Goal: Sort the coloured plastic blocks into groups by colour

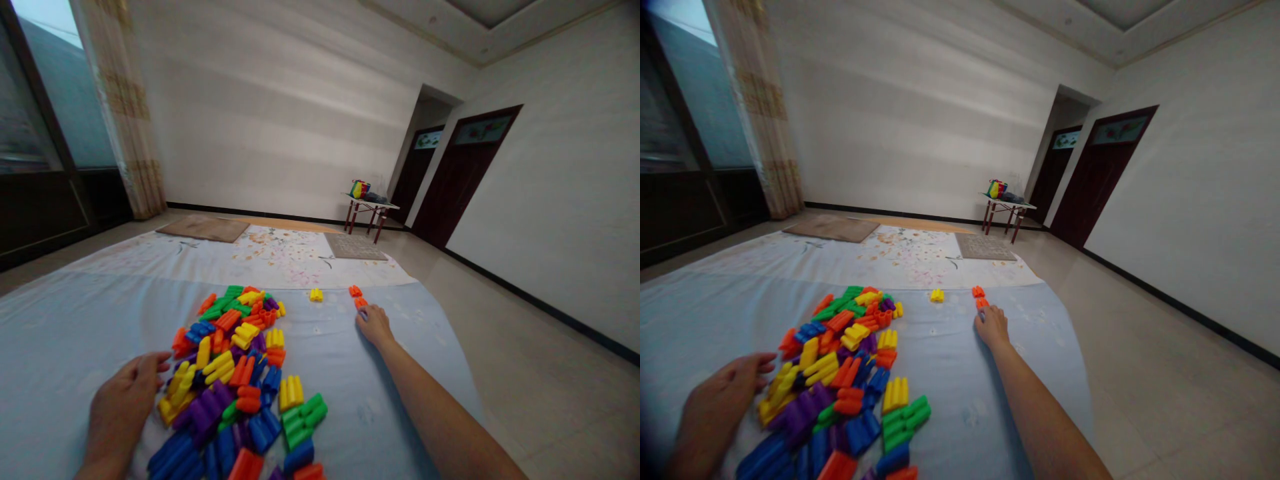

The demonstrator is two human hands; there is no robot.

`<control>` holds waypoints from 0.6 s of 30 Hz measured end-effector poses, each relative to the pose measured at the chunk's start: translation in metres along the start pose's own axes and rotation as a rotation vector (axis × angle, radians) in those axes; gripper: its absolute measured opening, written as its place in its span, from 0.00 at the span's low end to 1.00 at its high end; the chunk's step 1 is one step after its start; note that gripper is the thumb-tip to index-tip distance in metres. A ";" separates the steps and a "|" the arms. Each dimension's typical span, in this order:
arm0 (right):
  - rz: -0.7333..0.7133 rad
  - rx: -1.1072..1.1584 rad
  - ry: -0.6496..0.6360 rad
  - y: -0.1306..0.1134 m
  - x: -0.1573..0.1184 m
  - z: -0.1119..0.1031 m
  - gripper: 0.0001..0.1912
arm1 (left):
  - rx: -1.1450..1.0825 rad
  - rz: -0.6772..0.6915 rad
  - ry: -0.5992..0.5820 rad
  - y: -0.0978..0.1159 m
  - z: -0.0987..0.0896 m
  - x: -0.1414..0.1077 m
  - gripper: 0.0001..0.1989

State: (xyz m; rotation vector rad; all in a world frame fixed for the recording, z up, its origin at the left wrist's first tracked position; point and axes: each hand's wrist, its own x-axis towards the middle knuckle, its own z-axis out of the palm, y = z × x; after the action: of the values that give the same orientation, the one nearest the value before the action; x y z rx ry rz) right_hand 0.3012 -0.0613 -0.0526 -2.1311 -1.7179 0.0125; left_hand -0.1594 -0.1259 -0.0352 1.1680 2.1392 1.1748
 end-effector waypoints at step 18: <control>-0.729 0.498 -0.461 -0.112 -0.110 -0.033 0.22 | -0.057 0.015 0.009 0.006 -0.001 -0.010 0.18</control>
State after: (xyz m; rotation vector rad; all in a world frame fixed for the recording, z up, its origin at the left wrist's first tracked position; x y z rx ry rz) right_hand 0.1783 -0.1559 -0.0140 -1.1206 -2.3462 0.6876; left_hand -0.1515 -0.1329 -0.0295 1.1584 2.0923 1.2414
